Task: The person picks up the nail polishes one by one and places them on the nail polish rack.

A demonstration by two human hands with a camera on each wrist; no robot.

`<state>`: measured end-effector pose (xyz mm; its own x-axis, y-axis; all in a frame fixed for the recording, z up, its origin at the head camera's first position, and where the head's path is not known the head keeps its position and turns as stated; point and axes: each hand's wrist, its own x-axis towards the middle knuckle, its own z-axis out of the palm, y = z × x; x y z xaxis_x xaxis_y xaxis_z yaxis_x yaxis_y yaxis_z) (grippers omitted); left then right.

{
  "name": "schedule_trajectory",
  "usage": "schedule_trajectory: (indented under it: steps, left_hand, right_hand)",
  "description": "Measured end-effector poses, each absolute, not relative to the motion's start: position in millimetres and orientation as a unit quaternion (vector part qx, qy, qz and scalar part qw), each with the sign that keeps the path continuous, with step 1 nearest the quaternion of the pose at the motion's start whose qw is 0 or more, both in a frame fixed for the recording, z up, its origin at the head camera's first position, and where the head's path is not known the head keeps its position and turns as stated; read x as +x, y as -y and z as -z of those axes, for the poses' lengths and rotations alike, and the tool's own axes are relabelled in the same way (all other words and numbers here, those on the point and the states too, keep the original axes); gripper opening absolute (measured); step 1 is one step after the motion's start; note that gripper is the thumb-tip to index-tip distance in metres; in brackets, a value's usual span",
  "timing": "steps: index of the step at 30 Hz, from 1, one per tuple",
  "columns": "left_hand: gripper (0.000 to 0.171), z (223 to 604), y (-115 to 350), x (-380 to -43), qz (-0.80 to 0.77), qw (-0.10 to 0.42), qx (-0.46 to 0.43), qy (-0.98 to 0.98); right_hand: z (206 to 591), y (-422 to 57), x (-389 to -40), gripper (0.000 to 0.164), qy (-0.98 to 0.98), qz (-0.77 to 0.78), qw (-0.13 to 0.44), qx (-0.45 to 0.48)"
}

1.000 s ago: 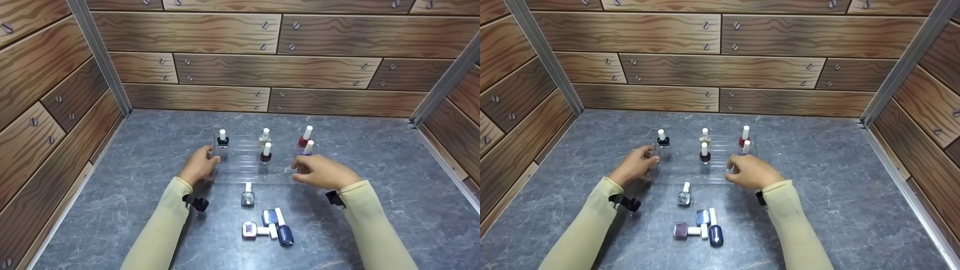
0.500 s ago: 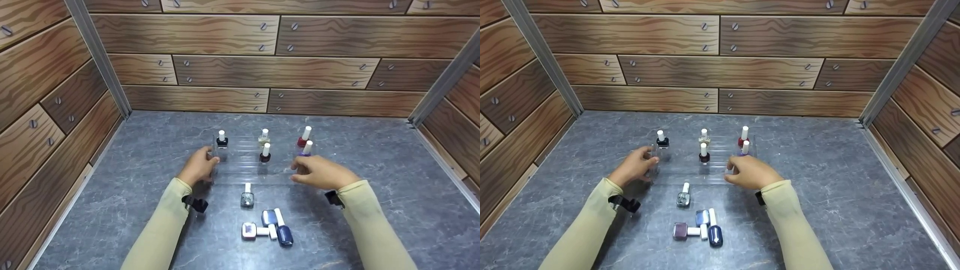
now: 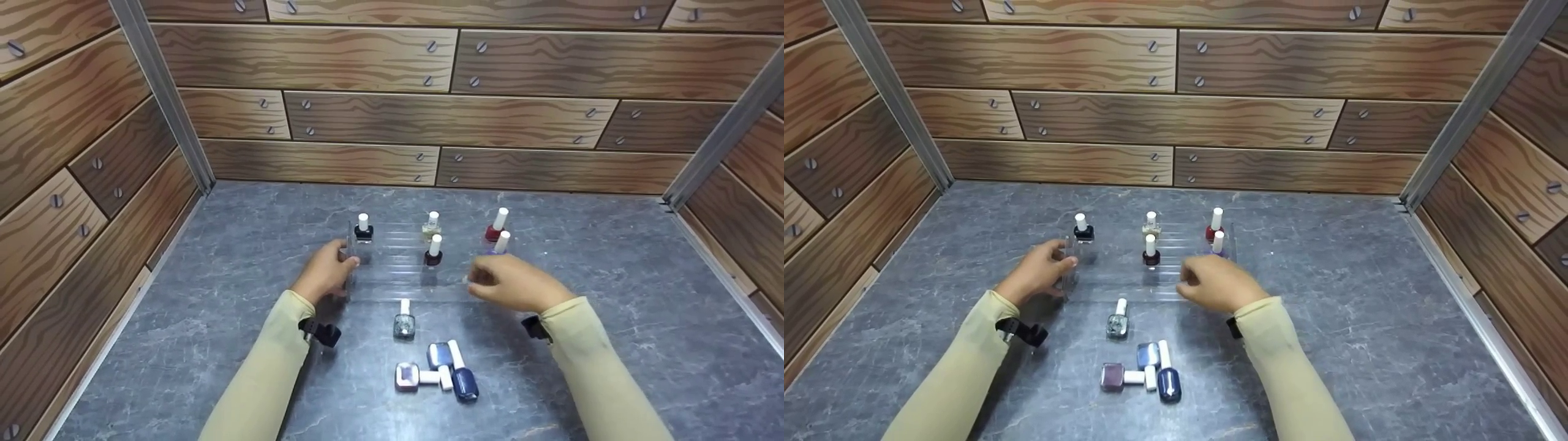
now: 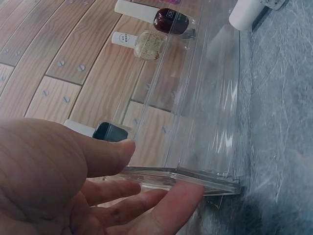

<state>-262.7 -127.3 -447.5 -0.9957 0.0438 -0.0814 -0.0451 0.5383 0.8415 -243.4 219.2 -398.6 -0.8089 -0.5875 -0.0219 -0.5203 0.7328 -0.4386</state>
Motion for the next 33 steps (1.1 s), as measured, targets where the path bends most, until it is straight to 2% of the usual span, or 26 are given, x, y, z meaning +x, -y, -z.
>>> schedule_trajectory:
  steps: [3, 5, 8, 13, 18, 22, 33]
  left_hand:
    - [0.045, 448, 127, -263, -0.478, 0.040, 0.001, -0.878]
    - [0.045, 449, 127, -264, -0.475, 0.038, 0.002, -0.879]
    - [0.045, 450, 127, -264, -0.475, 0.039, 0.003, -0.879]
    - [0.046, 451, 128, -264, -0.477, 0.040, 0.002, -0.878]
    - [0.047, 450, 127, -263, -0.492, 0.047, -0.006, -0.869]
    - [0.045, 450, 126, -262, -0.503, 0.049, -0.009, -0.863]
    - [0.046, 451, 128, -263, -0.506, 0.050, -0.009, -0.861]
  right_hand:
    - [403, -208, -243, 0.008, -0.926, 0.216, 0.031, -0.307]
    - [406, -198, -242, 0.007, -0.926, 0.216, 0.021, -0.310]
    - [412, -180, -240, 0.009, -0.921, 0.207, 0.028, -0.328]
    - [420, -151, -235, 0.023, -0.910, 0.182, 0.046, -0.371]
    - [424, -131, -230, 0.018, -0.907, 0.163, 0.055, -0.385]
    - [429, -123, -228, 0.022, -0.900, 0.137, 0.067, -0.407]
    - [436, -127, -231, 0.018, -0.895, 0.108, 0.102, -0.421]
